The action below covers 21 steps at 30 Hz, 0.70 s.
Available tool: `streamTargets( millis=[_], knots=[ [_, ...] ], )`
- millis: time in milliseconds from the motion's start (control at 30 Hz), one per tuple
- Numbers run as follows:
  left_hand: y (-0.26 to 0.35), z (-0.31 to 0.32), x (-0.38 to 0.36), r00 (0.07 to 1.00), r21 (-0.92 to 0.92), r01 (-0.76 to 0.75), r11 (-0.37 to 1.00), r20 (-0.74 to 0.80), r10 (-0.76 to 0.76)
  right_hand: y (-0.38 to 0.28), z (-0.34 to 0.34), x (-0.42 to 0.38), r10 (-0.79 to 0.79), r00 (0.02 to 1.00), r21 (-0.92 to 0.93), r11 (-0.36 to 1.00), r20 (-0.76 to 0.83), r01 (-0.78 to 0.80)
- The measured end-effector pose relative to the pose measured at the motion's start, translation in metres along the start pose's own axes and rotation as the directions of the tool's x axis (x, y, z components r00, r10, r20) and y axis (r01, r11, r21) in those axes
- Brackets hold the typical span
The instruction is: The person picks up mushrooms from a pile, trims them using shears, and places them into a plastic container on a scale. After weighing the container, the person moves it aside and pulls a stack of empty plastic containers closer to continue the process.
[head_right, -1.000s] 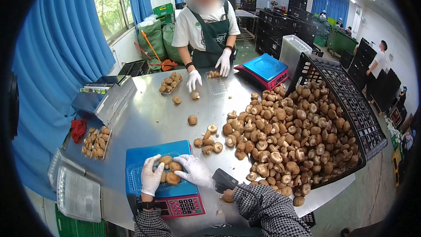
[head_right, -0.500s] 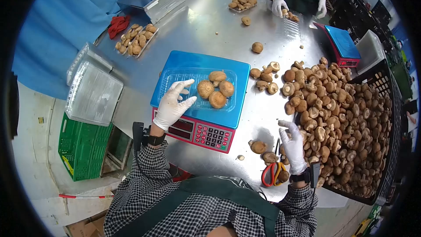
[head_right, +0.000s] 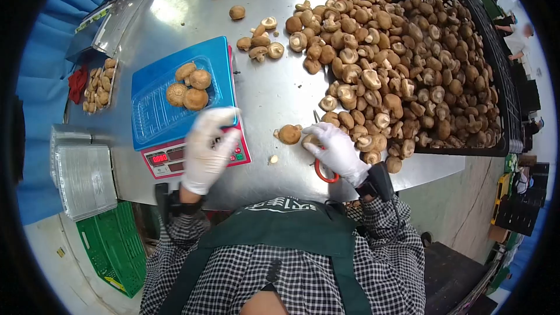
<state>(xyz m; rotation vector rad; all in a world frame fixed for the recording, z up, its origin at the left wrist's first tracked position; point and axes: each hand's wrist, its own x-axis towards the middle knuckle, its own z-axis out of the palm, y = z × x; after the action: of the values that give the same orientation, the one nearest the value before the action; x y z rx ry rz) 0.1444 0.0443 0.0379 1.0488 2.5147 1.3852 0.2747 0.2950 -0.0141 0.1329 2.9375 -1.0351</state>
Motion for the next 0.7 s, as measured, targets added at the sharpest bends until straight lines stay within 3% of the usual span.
streamTargets(
  millis=[67, 167, 233, 267, 333, 467, 533, 567, 600, 667, 700],
  knots=[
    [-0.001, 0.044, -0.005, 0.985, 0.009, -0.057, 0.998, 0.166, 0.054, 0.009, 0.010, -0.004, -0.034, 0.999, -0.049, 0.998, -0.024, 0.032],
    [-0.010, 0.100, -0.009, 0.970, 0.158, -0.140, 0.977, 0.220, 0.103, 0.023, 0.006, -0.019, 0.053, 0.993, -0.050, 0.997, -0.106, -0.059],
    [-0.013, 0.122, -0.007, 0.956, 0.380, -0.105, 0.919, 0.293, -0.012, 0.034, 0.004, -0.033, 0.063, 0.987, -0.018, 0.998, -0.149, -0.066],
    [-0.017, 0.129, -0.004, 0.955, 0.382, -0.116, 0.917, 0.298, -0.003, 0.036, 0.002, -0.037, 0.071, 0.980, 0.012, 0.997, -0.185, -0.070],
    [-0.024, 0.141, 0.003, 0.923, 0.449, -0.046, 0.892, 0.360, -0.133, 0.037, -0.004, -0.042, 0.087, 0.978, 0.027, 0.996, -0.188, -0.083],
    [-0.031, 0.144, 0.005, 0.969, 0.373, -0.030, 0.927, 0.240, -0.065, 0.038, -0.009, -0.050, 0.119, 0.971, 0.079, 0.991, -0.207, -0.105],
    [-0.033, 0.138, 0.006, 0.967, -0.012, 0.138, 0.990, 0.216, -0.132, 0.037, -0.012, -0.055, 0.130, 0.973, 0.136, 0.985, -0.192, -0.104],
    [-0.031, 0.134, 0.007, 0.947, -0.225, 0.246, 0.943, 0.265, -0.183, 0.038, -0.010, -0.058, 0.131, 0.972, 0.140, 0.985, -0.194, -0.105],
    [-0.029, 0.129, 0.006, 0.946, -0.223, 0.246, 0.943, 0.266, -0.184, 0.039, -0.008, -0.060, 0.159, 0.970, 0.160, 0.978, -0.183, -0.130],
    [-0.020, 0.116, 0.006, 0.874, -0.568, 0.477, 0.671, 0.388, -0.294, 0.038, -0.006, -0.062, 0.186, 0.968, 0.180, 0.971, -0.171, -0.155],
    [-0.017, 0.110, 0.005, 0.845, -0.587, 0.528, 0.614, 0.436, -0.309, 0.036, -0.005, -0.062, 0.212, 0.969, 0.223, 0.958, -0.125, -0.181]
  ],
)
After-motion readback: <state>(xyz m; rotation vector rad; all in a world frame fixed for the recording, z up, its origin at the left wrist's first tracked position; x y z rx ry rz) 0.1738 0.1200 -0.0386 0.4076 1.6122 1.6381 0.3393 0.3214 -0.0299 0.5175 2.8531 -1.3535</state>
